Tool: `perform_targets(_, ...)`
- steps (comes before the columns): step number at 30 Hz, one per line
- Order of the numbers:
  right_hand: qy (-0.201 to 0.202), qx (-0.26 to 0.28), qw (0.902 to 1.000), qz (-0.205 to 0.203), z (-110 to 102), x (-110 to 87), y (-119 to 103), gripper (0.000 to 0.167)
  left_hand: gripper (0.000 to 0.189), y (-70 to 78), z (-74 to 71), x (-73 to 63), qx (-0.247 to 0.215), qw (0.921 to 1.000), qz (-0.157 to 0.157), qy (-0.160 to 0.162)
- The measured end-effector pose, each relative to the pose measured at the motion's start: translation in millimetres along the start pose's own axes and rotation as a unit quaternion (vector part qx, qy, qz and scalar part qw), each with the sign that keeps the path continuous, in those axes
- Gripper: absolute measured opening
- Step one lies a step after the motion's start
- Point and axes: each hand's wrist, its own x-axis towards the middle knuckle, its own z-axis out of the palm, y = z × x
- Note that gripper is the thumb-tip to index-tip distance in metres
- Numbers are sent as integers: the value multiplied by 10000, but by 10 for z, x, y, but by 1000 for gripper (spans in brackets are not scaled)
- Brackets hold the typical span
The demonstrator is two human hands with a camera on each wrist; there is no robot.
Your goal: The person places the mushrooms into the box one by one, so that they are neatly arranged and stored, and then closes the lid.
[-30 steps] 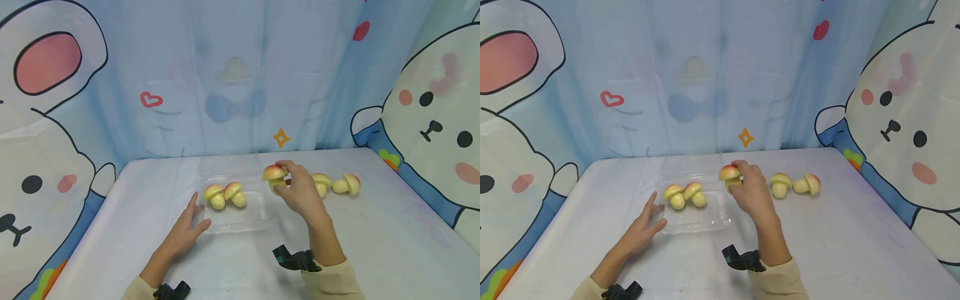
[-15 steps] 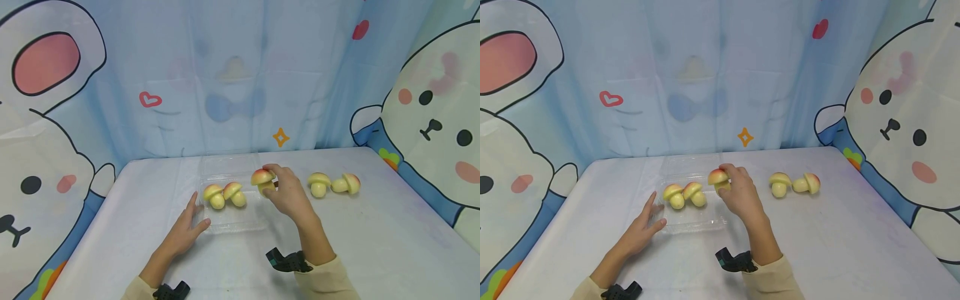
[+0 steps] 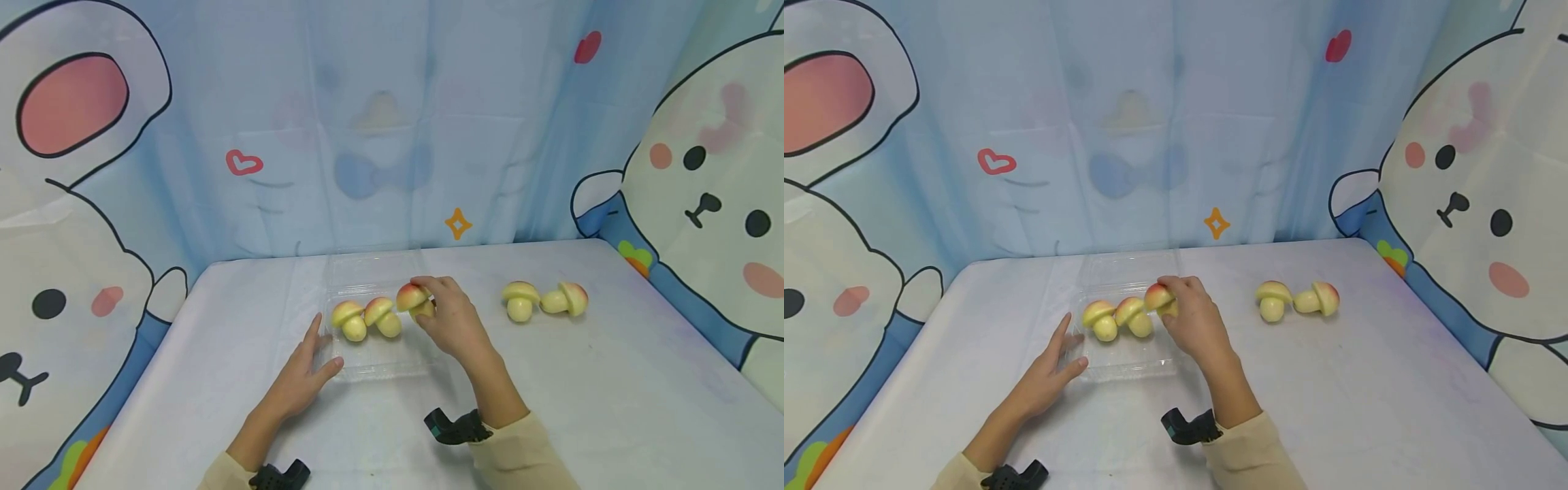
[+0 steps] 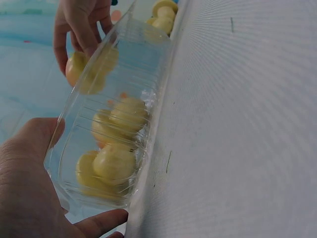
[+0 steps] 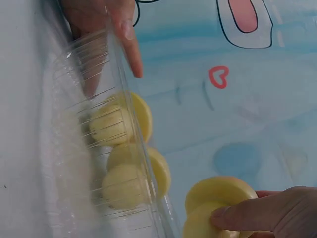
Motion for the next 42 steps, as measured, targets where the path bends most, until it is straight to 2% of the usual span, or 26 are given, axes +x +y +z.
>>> perform_targets(7, 195, -202, 9996, -15, 107, 29, 29, 60, 89, -3, -1, -3, 27, 10000, -26, -4)
perform_targets(15, 473, -513, 9966, -427, 221, 52, 107, 59, 88, -16, -5, -12, 46, 10000, -5, 0)
perform_targets(20, 462, -762, 9949, -471, 311, 76, 167, 58, 88, -19, -4, -13, 43, 10000, -9, -5)
perform_targets(27, 640, -1027, 9902, -701, 418, 83, 245, 54, 88, -14, -6, -8, 23, 10000, 9, -24)
perform_targets(31, 613, -1114, 9901, -589, 425, 84, 256, 54, 88, -10, -10, 1, 40, 10000, 19, -28)
perform_targets(37, 334, -1126, 9927, -282, 411, 114, 263, 56, 88, -18, -1, 10, 18, 10000, 13, -6)
perform_targets(42, 355, -1083, 9930, -318, 403, 129, 272, 65, 88, -32, 19, 3, 15, 10000, -29, 13)
